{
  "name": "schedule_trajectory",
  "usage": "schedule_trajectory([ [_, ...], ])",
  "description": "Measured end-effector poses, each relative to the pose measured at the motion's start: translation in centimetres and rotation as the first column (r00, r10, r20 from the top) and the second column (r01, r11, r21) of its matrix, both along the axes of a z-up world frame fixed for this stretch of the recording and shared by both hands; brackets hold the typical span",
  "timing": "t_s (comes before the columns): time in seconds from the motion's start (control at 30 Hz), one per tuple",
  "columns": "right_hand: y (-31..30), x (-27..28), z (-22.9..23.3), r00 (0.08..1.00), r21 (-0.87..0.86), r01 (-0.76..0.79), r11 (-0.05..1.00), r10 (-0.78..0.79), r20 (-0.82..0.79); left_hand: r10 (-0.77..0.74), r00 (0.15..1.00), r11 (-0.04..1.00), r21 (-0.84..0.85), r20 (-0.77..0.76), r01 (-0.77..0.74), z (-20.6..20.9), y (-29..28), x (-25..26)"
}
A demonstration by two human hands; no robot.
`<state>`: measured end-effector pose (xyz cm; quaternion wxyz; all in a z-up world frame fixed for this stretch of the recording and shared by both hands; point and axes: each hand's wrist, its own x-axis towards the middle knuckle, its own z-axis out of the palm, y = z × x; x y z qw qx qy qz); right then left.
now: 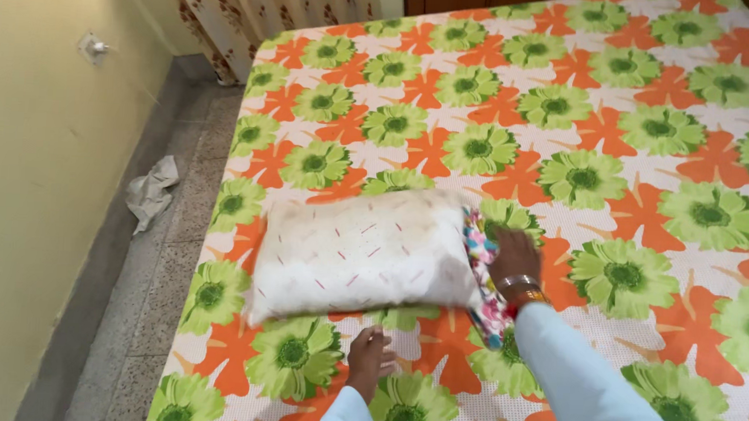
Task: The person picks up a white pillow and a floral pillowcase from the floor by hand, inserts the pillow into the case, adjusts the fit, and places the covered pillow on a bed.
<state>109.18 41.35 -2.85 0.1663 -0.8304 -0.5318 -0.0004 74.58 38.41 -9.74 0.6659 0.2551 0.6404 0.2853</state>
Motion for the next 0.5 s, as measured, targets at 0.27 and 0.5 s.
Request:
schedule_trajectory([
  [0.27,-11.9,-1.7,-16.3,0.681,-0.630,0.199,0.751,-0.568,-0.461,-0.308,0.874,0.867,0.267,-0.377,0.420,-8.0,3.3,-4.8],
  [0.5,-10.4,-4.4,-17.9,0.551,-0.327,0.390,0.861,-0.503,-0.666,-0.044,0.657,0.631,0.489,-0.753,0.603,-8.6,8.5,-9.1],
])
